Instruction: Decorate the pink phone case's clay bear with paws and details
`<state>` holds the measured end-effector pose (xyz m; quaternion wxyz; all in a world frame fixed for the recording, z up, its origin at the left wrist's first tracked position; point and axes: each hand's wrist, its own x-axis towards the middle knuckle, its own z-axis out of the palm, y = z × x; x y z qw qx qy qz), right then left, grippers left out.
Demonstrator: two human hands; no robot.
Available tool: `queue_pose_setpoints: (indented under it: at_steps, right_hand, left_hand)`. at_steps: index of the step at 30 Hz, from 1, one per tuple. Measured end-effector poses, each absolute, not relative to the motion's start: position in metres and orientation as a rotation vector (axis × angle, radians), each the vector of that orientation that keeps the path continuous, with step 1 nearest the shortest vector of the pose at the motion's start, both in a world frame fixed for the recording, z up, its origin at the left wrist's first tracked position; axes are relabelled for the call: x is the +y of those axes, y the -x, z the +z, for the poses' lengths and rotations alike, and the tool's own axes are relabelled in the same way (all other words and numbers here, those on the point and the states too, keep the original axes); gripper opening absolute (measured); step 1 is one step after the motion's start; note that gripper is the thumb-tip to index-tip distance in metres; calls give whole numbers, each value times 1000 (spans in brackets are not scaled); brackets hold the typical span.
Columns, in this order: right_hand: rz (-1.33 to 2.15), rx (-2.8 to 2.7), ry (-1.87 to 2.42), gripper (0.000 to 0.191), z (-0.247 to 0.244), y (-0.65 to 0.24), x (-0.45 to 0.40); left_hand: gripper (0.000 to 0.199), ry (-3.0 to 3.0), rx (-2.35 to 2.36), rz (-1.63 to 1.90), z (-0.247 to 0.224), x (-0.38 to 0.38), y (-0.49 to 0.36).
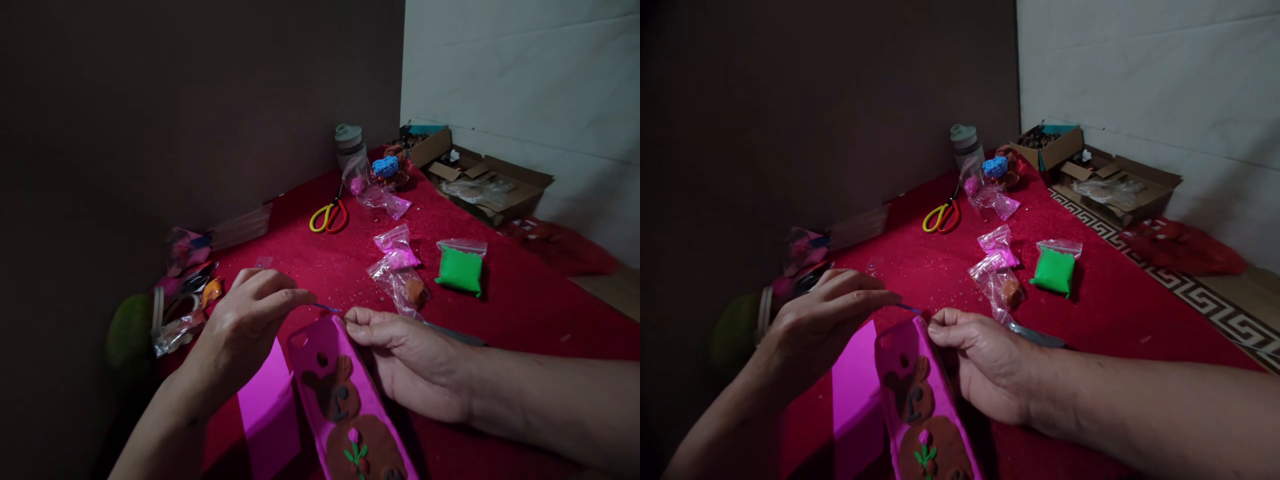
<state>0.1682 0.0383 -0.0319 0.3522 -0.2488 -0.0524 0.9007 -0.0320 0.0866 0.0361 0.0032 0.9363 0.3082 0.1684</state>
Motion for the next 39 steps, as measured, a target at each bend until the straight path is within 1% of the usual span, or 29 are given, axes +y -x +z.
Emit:
queue_pose_setpoints:
  at_steps: [15,20,23,30,36,39]
  right_hand:
    - [2327,-149,634,7,-32,-170,39]
    - [2319,-155,607,9,-34,-170,39]
    - [2319,-167,600,9,-34,-170,39]
    - [2308,-155,597,8,-34,-170,39]
    - [2307,-132,603,8,-32,-172,39]
    - [2300,-117,573,9,-31,-173,40]
  left_hand:
    - [24,-2973,949,497,42,84,31]
    - [25,-2998,991,557,42,83,31]
    - [24,-3006,1064,490,44,80,31]
    - [26,-3015,1032,445,47,77,33]
    - [25,-2991,1028,487,47,79,30]
    - [21,-2921,1156,583,46,80,32]
